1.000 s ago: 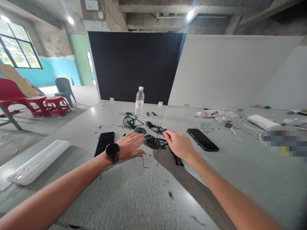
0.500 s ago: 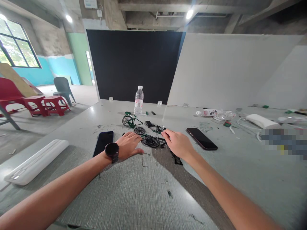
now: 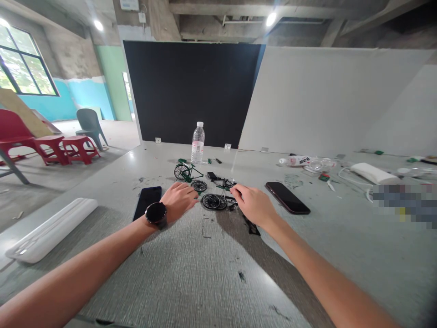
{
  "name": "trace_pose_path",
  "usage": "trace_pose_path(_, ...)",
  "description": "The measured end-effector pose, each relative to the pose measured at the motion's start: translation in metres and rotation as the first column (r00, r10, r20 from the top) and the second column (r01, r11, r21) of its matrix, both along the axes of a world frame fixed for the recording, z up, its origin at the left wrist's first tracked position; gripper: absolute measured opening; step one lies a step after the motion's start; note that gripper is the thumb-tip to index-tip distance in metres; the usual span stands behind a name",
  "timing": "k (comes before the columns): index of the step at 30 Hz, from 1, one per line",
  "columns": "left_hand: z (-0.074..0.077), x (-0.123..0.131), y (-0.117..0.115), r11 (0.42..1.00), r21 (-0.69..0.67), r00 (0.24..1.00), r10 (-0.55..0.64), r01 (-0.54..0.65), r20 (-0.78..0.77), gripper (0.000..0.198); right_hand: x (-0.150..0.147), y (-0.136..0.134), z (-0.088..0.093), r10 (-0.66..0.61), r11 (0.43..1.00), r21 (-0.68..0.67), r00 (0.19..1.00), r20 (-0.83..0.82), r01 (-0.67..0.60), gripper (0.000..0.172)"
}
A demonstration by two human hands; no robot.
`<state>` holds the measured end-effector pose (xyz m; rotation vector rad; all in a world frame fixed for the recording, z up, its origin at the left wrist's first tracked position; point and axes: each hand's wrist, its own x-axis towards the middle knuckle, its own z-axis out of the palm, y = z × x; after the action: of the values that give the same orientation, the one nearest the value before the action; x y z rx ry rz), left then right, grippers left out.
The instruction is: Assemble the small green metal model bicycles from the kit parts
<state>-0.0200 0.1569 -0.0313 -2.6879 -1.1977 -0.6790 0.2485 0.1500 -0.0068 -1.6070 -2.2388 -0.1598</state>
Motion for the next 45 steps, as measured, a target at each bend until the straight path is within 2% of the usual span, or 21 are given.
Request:
trace_pose_path(4, 0.009, 0.002, -0.006, 0.992, 0.074, 0.989, 0.114, -0.107, -0.09, 0.032, 0.0, -0.002, 0.001, 0.034, 0.999, -0.015, 0.999, -0.036, -0.034, 0.034)
trace_pose_path(7, 0.01, 0.004, -0.008, 0.987, 0.058, 0.987, 0.153, -0.15, -0.045, 0.029, -0.001, -0.002, 0.001, 0.095, 0.995, -0.032, 0.993, -0.065, -0.098, 0.031)
trace_pose_path(11, 0.008, 0.007, -0.009, 0.989, 0.0, 0.987, 0.151, -0.151, 0.059, 0.02, -0.002, 0.0, -0.002, 0.165, 0.984, -0.051, 0.982, -0.087, -0.17, 0.031)
trace_pose_path(14, 0.005, 0.011, -0.009, 0.99, -0.109, 0.959, 0.119, -0.093, 0.256, 0.013, -0.003, 0.0, -0.003, 0.209, 0.973, -0.06, 0.965, -0.158, -0.221, 0.031)
trace_pose_path(18, 0.002, 0.017, -0.009, 0.97, -0.242, 0.857, 0.099, 0.031, 0.506, 0.007, -0.007, -0.005, -0.003, 0.255, 0.955, -0.093, 0.94, -0.226, -0.282, 0.032)
trace_pose_path(21, 0.002, 0.022, -0.012, 0.927, -0.333, 0.803, 0.065, 0.171, 0.593, 0.017, -0.012, -0.009, -0.002, 0.297, 0.941, -0.089, 0.923, -0.243, -0.326, 0.035)
trace_pose_path(23, 0.002, 0.024, -0.015, 0.899, -0.365, 0.798, 0.03, 0.242, 0.601, 0.022, -0.016, -0.012, -0.003, 0.34, 0.929, -0.059, 0.907, -0.249, -0.365, 0.034)
trace_pose_path(25, 0.002, 0.026, -0.017, 0.893, -0.369, 0.806, 0.011, 0.258, 0.591, 0.021, -0.02, -0.015, -0.003, 0.374, 0.917, -0.045, 0.894, -0.246, -0.396, 0.033)
trace_pose_path(32, 0.001, 0.026, -0.018, 0.928, -0.33, 0.879, 0.003, 0.176, 0.476, 0.015, -0.027, -0.024, -0.003, 0.44, 0.88, -0.059, 0.856, -0.271, -0.471, 0.029)
trace_pose_path(38, 0.003, 0.029, -0.022, 0.902, -0.384, 0.826, 0.058, 0.197, 0.56, 0.007, -0.026, -0.022, -0.005, 0.437, 0.878, -0.068, 0.85, -0.292, -0.475, 0.028)
trace_pose_path(45, 0.004, 0.031, -0.025, 0.937, -0.327, 0.807, 0.099, 0.12, 0.582, 0.004, -0.026, -0.022, -0.005, 0.426, 0.874, -0.095, 0.846, -0.32, -0.476, 0.027)
